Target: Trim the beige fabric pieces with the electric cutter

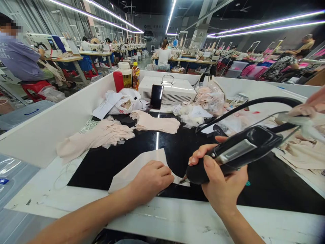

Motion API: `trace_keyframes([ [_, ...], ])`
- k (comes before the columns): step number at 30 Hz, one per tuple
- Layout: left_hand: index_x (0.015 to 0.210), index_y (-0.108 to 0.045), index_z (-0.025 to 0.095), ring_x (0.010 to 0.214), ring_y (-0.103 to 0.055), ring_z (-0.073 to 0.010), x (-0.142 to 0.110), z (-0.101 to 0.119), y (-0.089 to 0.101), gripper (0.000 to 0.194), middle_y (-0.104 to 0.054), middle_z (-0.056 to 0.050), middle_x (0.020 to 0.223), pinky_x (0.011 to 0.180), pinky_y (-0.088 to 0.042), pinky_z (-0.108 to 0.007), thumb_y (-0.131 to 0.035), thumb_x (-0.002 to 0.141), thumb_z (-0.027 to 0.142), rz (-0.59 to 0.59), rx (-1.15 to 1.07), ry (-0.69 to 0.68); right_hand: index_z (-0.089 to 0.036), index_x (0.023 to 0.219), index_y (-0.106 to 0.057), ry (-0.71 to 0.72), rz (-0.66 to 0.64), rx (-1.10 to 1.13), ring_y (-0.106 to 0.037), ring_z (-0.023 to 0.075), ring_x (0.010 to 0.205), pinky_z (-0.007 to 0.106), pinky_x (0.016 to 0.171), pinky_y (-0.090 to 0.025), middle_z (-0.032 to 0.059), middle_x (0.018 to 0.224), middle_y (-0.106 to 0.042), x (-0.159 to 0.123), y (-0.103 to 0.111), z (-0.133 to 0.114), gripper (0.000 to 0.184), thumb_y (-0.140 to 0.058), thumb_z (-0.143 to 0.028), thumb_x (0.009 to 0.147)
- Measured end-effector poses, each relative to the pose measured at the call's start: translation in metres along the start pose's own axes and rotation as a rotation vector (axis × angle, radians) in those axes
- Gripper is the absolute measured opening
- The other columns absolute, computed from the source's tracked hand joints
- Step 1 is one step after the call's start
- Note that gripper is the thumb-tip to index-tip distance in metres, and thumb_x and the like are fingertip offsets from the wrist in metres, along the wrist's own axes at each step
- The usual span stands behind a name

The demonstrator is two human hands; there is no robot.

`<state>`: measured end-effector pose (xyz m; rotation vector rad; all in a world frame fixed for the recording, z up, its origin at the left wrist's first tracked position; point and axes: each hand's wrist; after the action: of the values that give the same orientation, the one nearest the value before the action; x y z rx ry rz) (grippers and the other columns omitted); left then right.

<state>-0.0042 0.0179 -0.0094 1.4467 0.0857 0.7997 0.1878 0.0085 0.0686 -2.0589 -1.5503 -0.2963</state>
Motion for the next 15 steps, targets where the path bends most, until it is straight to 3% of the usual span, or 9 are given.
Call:
trace_keyframes([
  [8,0.096,-0.068,0.018,0.089,-0.064,-0.0180,0.000,0.000,0.000,0.019,-0.075,0.000,0.100,0.084,-0.050,-0.034,-0.061,0.113,0.014,0.020,-0.009,-0.008,-0.029,0.126,-0.065,0.048,0.021,-0.001,-0.067,0.0172,0.065,0.035,0.061,-0.062,-0.0037,0.084,-0.071,0.001,0.012,-0.001,0.043,-0.090,-0.031,0.091],
  [15,0.096,-0.068,0.019,0.088,-0.065,-0.0187,0.000,-0.001,0.000,0.017,-0.076,0.000,0.099,0.084,-0.050,-0.035,-0.063,0.113,0.017,0.034,-0.007,-0.010,-0.031,0.126,-0.064,0.048,0.016,-0.029,-0.068,0.0167,0.065,0.034,0.063,-0.061,-0.0041,0.085,-0.071,-0.001,0.011,0.001,0.040,-0.087,-0.030,0.094],
])
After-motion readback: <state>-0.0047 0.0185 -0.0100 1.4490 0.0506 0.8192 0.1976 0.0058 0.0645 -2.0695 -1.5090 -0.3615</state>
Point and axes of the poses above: each hand's wrist, its own x-axis towards the middle knuckle, its own y-axis out of the back of the hand, z = x × y
